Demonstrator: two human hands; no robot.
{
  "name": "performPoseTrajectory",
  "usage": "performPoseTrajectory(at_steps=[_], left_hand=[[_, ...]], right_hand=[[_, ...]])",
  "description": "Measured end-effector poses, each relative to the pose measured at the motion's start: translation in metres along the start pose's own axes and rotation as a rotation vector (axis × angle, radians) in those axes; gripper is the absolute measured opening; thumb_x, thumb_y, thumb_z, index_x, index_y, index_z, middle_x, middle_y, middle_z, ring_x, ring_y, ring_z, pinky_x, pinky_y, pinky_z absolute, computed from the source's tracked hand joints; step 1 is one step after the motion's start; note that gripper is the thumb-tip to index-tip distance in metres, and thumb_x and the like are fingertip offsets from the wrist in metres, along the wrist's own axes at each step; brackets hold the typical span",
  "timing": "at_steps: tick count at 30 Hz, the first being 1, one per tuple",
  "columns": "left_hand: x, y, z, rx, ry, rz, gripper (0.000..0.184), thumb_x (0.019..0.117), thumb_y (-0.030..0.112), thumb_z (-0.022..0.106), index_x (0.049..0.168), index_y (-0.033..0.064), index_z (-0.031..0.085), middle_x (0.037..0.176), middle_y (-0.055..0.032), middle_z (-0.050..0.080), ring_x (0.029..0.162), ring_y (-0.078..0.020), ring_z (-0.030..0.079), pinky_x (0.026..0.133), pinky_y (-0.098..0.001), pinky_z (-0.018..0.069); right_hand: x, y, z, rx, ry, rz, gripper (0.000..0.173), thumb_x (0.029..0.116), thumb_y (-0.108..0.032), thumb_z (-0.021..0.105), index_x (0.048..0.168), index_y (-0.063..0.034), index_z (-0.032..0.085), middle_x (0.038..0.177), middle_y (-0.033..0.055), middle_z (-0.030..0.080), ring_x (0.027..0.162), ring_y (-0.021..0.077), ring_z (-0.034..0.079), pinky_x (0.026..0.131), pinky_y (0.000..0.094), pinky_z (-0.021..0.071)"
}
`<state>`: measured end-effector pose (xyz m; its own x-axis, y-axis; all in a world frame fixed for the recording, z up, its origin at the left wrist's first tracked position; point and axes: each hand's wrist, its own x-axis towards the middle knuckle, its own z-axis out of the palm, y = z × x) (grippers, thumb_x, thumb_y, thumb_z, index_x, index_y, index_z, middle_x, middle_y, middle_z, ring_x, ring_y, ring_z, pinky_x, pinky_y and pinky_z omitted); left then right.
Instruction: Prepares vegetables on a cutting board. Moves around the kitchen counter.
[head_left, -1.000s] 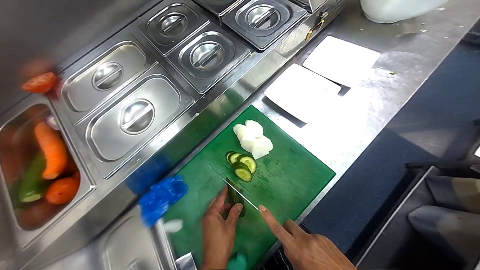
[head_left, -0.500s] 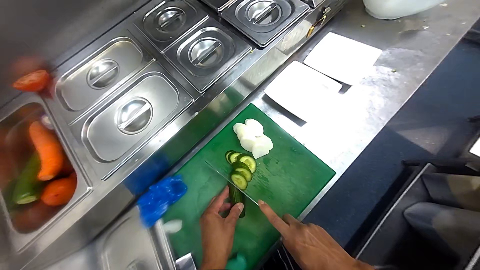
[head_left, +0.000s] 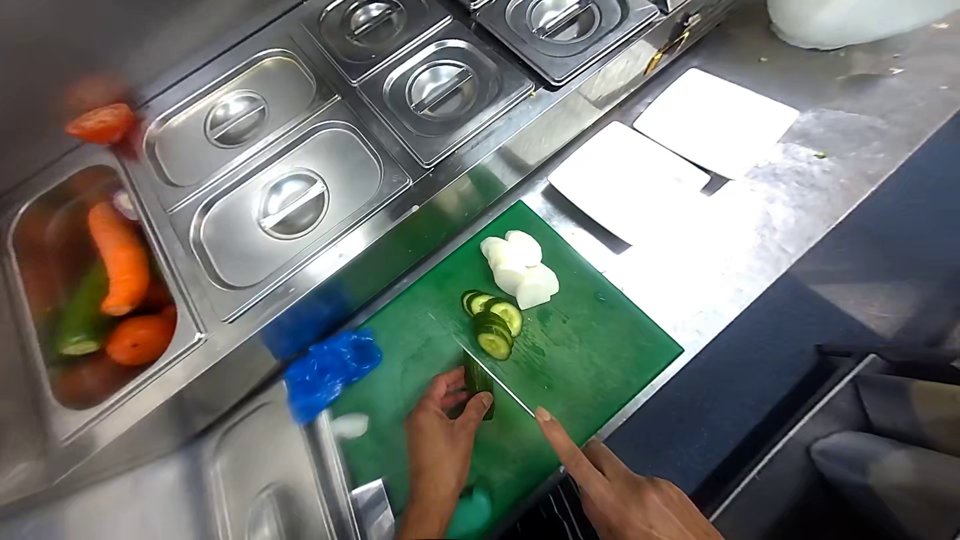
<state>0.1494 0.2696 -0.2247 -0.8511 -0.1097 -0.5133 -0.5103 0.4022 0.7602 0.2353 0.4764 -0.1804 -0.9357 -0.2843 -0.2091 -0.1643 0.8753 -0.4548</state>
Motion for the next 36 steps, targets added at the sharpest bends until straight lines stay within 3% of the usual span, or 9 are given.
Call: performPoseTrajectory(at_steps=[17,26,36], left_hand=[[0.000,0.002,-0.001,0.011,-0.004,0.020,0.043,0.0825,0.016,0.084,0.122,0.0053,0.069,0.110,-0.0037,0.076,0.089,-0.0124,0.076,0.076,-0.0314,0.0664],[0.001,0.001,-0.003,0.057,-0.009,0.018,0.044,0.0837,0.022,0.083,0.123,0.0073,0.070,0.112,-0.0028,0.075,0.093,-0.0125,0.075,0.079,-0.0327,0.0652],[-0.001,-0.002,0.000,0.007,0.011,0.026,0.045,0.0822,0.018,0.084,0.123,0.0057,0.070,0.112,-0.0045,0.075,0.092,-0.0129,0.076,0.079,-0.0318,0.0658]], right_hand=[[0.002,-0.004,0.006,-0.013,-0.014,0.007,0.062,0.0988,-0.006,0.053,0.158,-0.0188,0.041,0.085,0.0172,0.064,0.048,0.0271,0.061,0.043,0.0403,0.0518],[0.011,0.000,0.018,-0.009,-0.120,0.085,0.070,0.0970,-0.003,0.053,0.161,-0.0238,0.036,0.087,0.0180,0.065,0.053,0.0307,0.064,0.047,0.0436,0.0544],[-0.007,0.002,0.006,0.024,-0.025,0.021,0.062,0.0994,-0.007,0.053,0.159,-0.0175,0.039,0.087,0.0176,0.065,0.049,0.0279,0.062,0.043,0.0415,0.0523]])
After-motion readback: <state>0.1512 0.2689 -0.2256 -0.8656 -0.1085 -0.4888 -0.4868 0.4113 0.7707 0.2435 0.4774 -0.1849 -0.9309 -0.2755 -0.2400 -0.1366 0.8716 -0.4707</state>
